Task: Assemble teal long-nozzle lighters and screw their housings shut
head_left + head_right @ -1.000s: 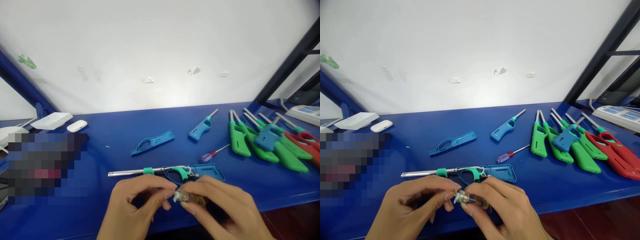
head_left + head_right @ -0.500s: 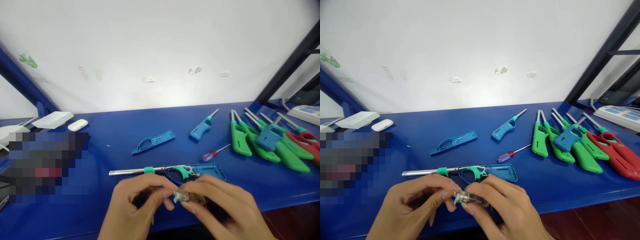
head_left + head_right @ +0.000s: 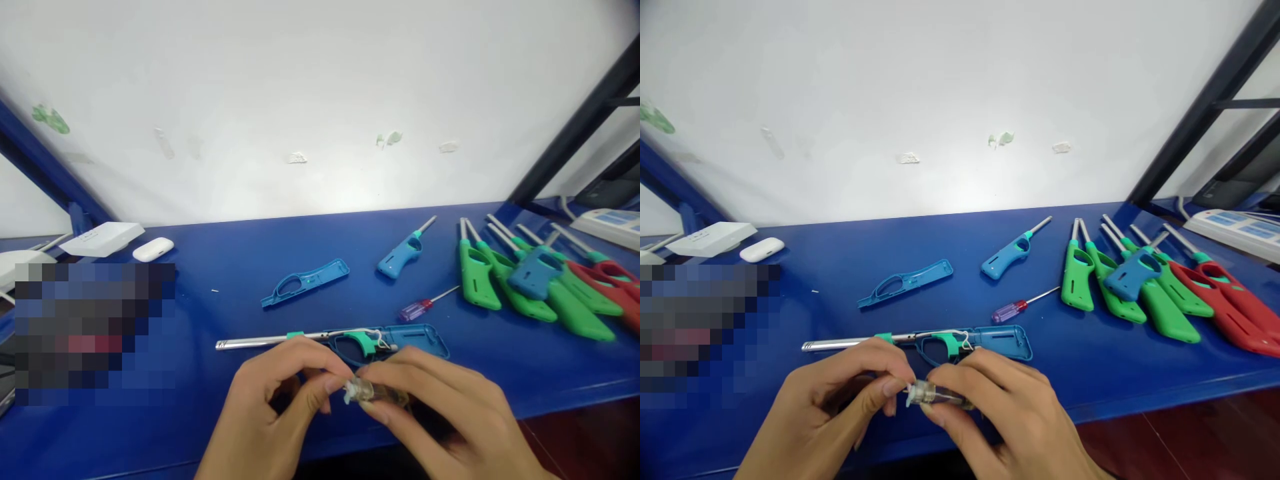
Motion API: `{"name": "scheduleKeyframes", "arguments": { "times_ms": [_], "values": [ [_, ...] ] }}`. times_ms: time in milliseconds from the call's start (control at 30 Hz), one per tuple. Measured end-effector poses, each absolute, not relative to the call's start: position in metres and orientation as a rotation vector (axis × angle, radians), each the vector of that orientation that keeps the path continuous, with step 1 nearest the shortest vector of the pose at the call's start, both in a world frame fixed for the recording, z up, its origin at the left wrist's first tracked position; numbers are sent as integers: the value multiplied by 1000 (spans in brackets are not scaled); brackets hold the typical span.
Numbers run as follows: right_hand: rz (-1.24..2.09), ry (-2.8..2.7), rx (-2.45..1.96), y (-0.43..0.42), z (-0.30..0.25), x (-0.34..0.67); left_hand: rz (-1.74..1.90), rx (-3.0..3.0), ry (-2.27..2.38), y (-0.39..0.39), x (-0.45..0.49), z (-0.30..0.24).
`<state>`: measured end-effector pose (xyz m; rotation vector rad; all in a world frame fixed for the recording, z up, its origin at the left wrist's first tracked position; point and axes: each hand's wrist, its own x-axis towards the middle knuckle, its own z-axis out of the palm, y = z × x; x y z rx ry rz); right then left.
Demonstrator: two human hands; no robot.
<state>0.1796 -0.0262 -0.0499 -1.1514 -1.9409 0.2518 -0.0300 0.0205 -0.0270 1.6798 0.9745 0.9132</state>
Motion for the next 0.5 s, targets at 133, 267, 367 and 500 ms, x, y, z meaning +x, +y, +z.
{"name": "scheduleKeyframes", "arguments": {
  "times_ms": [133, 267, 367, 500],
  "values": [
    [221, -1911, -1173, -26, -50, 179, 911, 1698, 954, 22, -32, -28],
    [187, -1921, -1167, -26, -50, 179, 906, 1694, 961, 23, -32, -27],
    [169, -1948, -1148, -25, -50, 181, 931, 1681, 950, 21, -31, -28],
    [152, -1983, -1164, -27, -53, 184, 955, 1617, 953, 21, -28, -30]
  ]
}}
